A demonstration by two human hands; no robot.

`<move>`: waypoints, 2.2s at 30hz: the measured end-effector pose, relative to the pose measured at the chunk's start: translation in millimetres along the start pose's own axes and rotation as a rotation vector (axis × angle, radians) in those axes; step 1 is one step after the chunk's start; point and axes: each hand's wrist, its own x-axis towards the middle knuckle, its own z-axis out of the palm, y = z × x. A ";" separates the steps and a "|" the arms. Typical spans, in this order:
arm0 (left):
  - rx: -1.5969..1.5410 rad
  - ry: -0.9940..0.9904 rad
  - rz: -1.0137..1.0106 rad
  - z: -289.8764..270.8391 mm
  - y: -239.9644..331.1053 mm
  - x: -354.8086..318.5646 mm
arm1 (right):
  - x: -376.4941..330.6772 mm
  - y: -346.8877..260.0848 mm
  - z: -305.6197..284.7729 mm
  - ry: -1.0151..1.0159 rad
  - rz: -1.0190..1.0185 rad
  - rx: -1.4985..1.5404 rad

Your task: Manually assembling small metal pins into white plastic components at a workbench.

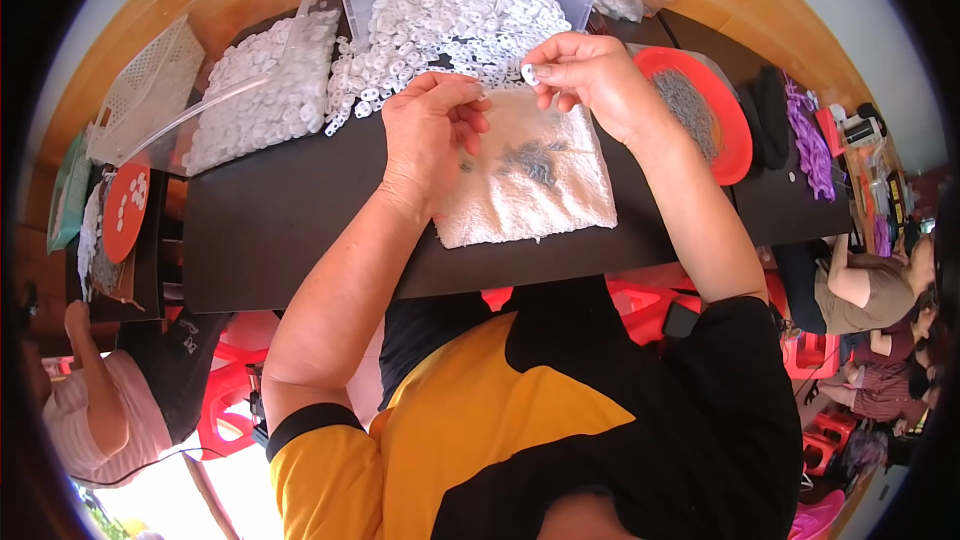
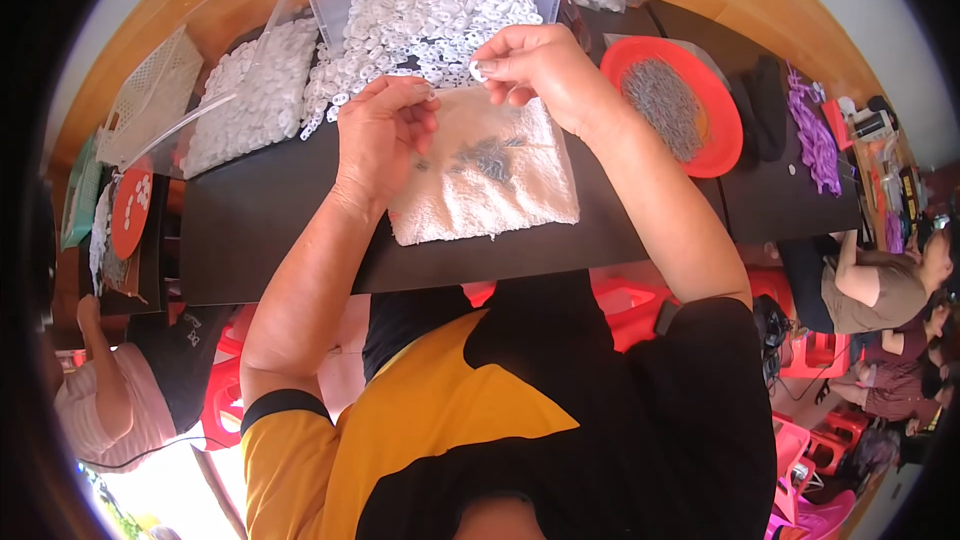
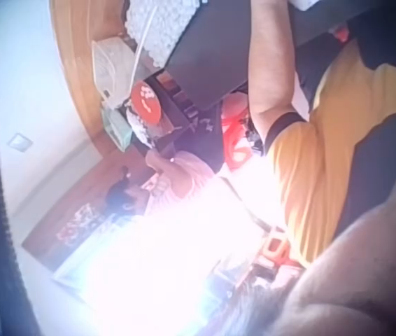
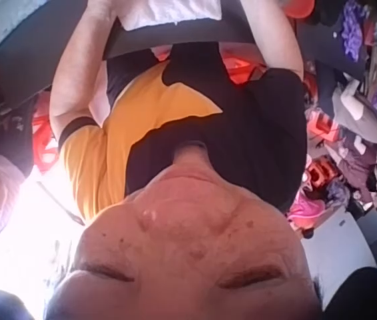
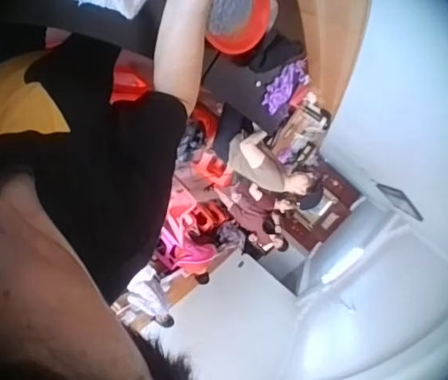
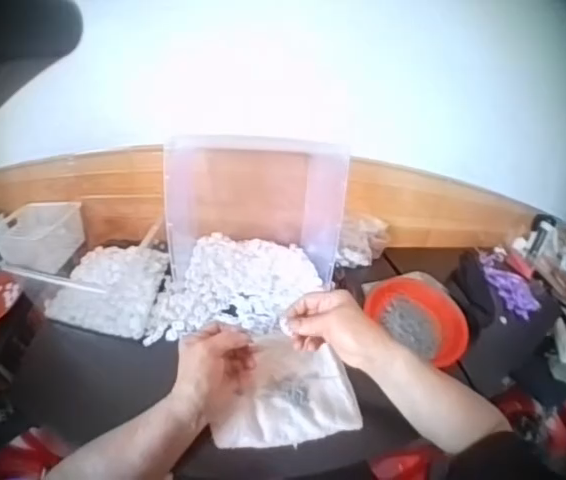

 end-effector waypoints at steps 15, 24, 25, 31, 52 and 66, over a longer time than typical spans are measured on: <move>0.031 0.027 -0.003 -1.9 -0.7 1.4 | -11.5 29.4 -10.8 0.190 -0.512 -1.224; 0.013 -0.007 0.011 -0.4 -0.1 -0.1 | -0.6 27.2 18.5 0.104 -0.470 -1.358; 0.015 -0.007 0.013 -0.5 1.2 -0.4 | -0.5 28.0 20.6 0.106 -0.472 -1.356; -0.007 -0.040 0.018 0.4 2.8 -1.3 | -1.7 29.9 26.0 0.115 -0.689 -1.347; 0.011 -0.030 0.072 2.6 -1.0 -5.4 | -10.2 6.6 53.2 0.148 -0.240 0.036; 0.045 -0.014 0.092 7.5 1.3 -10.0 | -13.3 4.1 46.2 0.201 -0.238 0.089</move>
